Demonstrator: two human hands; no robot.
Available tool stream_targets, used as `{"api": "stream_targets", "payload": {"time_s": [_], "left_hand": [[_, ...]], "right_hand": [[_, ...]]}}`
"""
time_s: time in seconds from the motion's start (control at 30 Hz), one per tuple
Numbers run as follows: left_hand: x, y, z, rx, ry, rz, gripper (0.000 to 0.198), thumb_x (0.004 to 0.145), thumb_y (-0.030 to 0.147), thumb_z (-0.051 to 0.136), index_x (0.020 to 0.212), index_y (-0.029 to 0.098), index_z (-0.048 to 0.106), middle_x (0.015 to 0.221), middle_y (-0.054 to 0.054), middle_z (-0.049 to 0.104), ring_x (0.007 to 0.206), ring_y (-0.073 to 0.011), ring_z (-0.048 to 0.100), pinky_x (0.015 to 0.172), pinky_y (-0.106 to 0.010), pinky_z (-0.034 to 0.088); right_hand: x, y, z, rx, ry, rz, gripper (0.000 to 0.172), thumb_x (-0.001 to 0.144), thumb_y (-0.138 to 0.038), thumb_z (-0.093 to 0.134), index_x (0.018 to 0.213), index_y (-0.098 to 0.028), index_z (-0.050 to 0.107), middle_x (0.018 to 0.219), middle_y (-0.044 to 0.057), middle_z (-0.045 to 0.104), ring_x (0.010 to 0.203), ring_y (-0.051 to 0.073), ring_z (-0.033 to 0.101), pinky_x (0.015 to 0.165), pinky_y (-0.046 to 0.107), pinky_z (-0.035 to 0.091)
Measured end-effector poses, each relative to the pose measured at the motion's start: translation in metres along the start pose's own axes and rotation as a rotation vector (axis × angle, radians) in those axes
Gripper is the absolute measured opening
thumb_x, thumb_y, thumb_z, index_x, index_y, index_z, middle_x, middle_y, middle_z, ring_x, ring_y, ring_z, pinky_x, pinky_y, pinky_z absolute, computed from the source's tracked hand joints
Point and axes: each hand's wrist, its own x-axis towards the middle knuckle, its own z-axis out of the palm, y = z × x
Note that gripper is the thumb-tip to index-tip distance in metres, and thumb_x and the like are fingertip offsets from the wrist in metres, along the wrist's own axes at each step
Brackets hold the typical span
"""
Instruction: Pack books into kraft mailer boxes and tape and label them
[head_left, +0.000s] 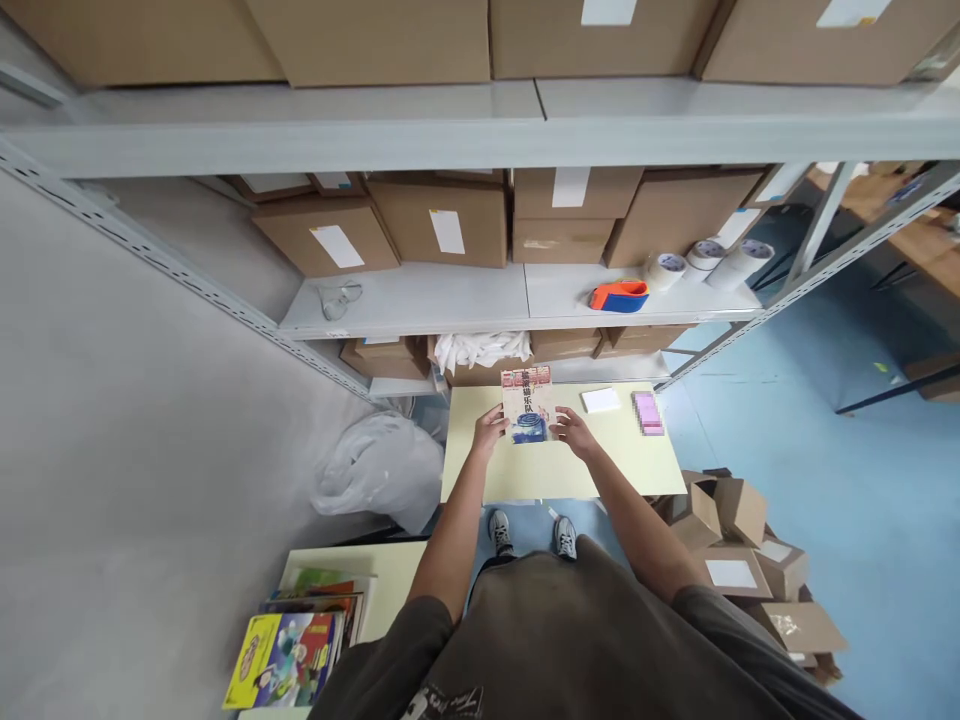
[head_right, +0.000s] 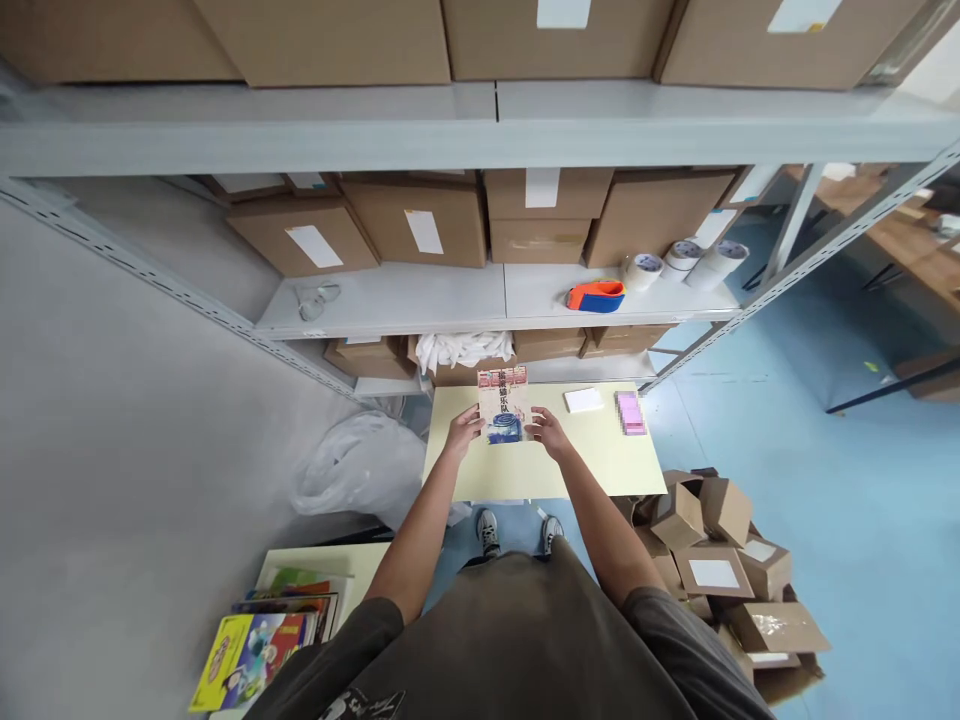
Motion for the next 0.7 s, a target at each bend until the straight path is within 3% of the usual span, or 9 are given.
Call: {"api": "stream_targets", "payload": {"time_s": [0.13,0.23,0.33,0.53,0.7], "left_hand": [[0.02,-0.046,-0.017,0.076,0.051,-0.124,0.075,0.061,0.028,0.092,0.133,0.017,0.077,0.107,-0.009,0.079,0.088,-0.0217,0.073,0.079,-0.032,0.056],[0.03,-0.073,-0.028,0.187,0.145,-0.176,0.077,0.066,0.028,0.089,0.14,0.017,0.072,0.13,-0.014,0.075,0.118,-0.0296,0.071,0.094,-0.035,0.055],[0.031,-0.09,-0.043,0.306,0.23,-0.246,0.087,0.072,0.03,0.085,0.154,0.018,0.059,0.158,-0.02,0.057,0.146,-0.0314,0.055,0.109,-0.036,0.048],[0.02,-0.113,-0.058,0.35,0.095,-0.379,0.095,0.078,0.033,0.082,0.164,0.021,0.044,0.171,-0.022,0.039,0.152,-0.0337,0.048,0.114,-0.04,0.046],[0.016,-0.126,-0.055,0.25,-0.034,-0.324,0.096,0.073,0.019,0.081,0.163,0.017,0.047,0.165,-0.02,0.049,0.149,-0.0376,0.051,0.116,-0.042,0.047]], "right_hand": [[0.023,0.059,-0.005,-0.036,0.055,0.101,0.063,0.05,-0.036,0.097,0.104,-0.029,0.066,0.088,-0.001,0.07,0.089,0.024,0.073,0.08,0.037,0.056],[0.033,0.092,-0.01,-0.138,0.149,0.19,0.061,0.052,-0.04,0.096,0.105,-0.028,0.068,0.094,0.005,0.075,0.095,0.028,0.074,0.081,0.041,0.058],[0.036,0.111,-0.019,-0.253,0.263,0.223,0.06,0.058,-0.047,0.091,0.11,-0.026,0.071,0.103,0.01,0.078,0.105,0.032,0.072,0.084,0.044,0.058],[0.031,0.133,-0.024,-0.193,0.253,0.24,0.053,0.062,-0.045,0.086,0.109,-0.025,0.074,0.115,0.015,0.077,0.11,0.034,0.069,0.088,0.045,0.053],[0.043,0.147,0.007,-0.208,0.276,0.271,0.061,0.064,-0.043,0.081,0.122,-0.023,0.075,0.119,0.014,0.077,0.111,0.034,0.068,0.095,0.047,0.051]]}}
